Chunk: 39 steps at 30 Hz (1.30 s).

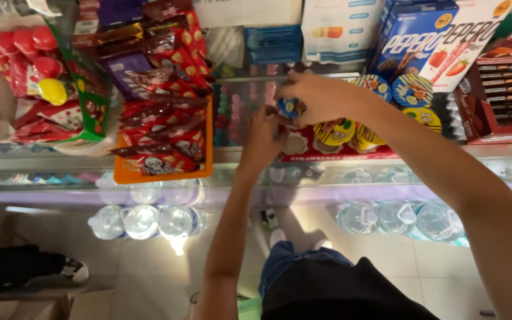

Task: The person organizes various items on a glass display counter in a store. They move large plastic jars of candy, arrange lollipops in a holder, and adjust boxes of snacks and other packaged goods on the shelves.

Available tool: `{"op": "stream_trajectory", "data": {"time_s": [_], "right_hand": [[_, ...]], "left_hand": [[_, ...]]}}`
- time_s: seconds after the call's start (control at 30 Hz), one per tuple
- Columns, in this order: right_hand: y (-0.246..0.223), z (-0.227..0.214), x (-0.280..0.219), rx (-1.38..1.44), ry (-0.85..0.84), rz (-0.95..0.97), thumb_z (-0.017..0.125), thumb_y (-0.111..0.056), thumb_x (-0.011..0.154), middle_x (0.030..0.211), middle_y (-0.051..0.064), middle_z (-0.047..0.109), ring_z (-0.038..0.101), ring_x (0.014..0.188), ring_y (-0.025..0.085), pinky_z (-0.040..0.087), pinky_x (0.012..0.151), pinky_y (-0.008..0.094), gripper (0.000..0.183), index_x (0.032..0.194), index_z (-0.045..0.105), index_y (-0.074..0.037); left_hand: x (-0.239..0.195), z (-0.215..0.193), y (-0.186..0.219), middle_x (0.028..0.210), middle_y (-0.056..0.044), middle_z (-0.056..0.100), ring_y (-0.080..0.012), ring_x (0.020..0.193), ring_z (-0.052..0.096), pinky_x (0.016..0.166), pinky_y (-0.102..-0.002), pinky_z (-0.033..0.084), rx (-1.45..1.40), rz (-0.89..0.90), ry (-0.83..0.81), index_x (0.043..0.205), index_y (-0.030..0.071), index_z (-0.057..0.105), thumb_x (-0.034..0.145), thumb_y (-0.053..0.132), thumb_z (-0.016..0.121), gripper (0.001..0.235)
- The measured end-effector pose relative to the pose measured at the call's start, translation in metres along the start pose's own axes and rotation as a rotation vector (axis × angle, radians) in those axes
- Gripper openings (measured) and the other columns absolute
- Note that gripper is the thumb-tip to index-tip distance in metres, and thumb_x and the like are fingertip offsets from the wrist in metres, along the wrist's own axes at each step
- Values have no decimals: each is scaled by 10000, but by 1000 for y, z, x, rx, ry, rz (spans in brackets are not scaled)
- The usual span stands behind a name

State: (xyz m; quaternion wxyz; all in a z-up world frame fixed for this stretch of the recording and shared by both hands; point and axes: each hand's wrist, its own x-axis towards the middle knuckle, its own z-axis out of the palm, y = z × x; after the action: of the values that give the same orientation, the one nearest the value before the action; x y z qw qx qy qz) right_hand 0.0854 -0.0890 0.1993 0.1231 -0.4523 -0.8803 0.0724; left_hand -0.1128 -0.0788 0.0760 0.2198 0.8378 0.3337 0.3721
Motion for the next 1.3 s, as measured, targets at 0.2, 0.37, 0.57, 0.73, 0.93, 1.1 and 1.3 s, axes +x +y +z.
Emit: {"op": "stream_trajectory", "data": {"time_s": [0.2,0.37,0.57,0.73,0.93,1.1,1.3], "right_hand": [[13,-10,12,188,-110,214,827,-279,732,1309,209,589,647,1095,397,536,924,470,688,1367,613,-126],[34,0,14,176,-58,144,830,-306,743,1288,226,628,646,1101,409,534,908,470,658,1334,648,-81],[44,7,11,232,-42,143,814,-340,743,1262,228,674,670,1106,398,535,938,445,664,1319,664,-46],[43,11,12,235,-39,156,824,-356,755,1264,234,682,670,1114,398,523,951,446,669,1319,661,-34],[42,12,15,202,-77,135,830,-363,734,1235,225,699,683,1080,400,536,944,445,681,1316,671,-49],[47,15,11,214,-32,100,823,-341,741,1266,231,686,677,1085,410,534,940,448,665,1323,674,-54],[60,21,3,210,104,3,834,-321,782,1263,253,676,661,1115,424,520,962,459,631,1325,670,-43]], "left_hand": [[-6,1,7,1105,-174,525,-373,1112,525,919,-518,398,168,26,-85,1096,51,663,839,196,766,313],[-8,15,-10,1102,-128,583,-317,1116,555,1029,-533,349,169,40,-101,1135,74,626,931,238,750,290],[12,-19,9,1072,-154,628,-354,1126,573,993,-564,347,37,10,-230,1007,28,674,723,246,858,403],[26,-34,22,1013,-245,675,-415,949,684,801,-483,575,58,16,-361,864,-52,728,611,106,824,314],[17,5,9,803,-193,713,-372,802,730,713,-464,595,473,181,-414,776,15,748,745,57,742,52],[15,15,6,827,-190,723,-364,787,735,679,-446,599,466,210,-349,784,35,730,782,-18,688,67],[9,16,13,874,-204,724,-366,836,744,710,-447,605,495,158,-360,863,27,722,815,-28,670,90]]}}
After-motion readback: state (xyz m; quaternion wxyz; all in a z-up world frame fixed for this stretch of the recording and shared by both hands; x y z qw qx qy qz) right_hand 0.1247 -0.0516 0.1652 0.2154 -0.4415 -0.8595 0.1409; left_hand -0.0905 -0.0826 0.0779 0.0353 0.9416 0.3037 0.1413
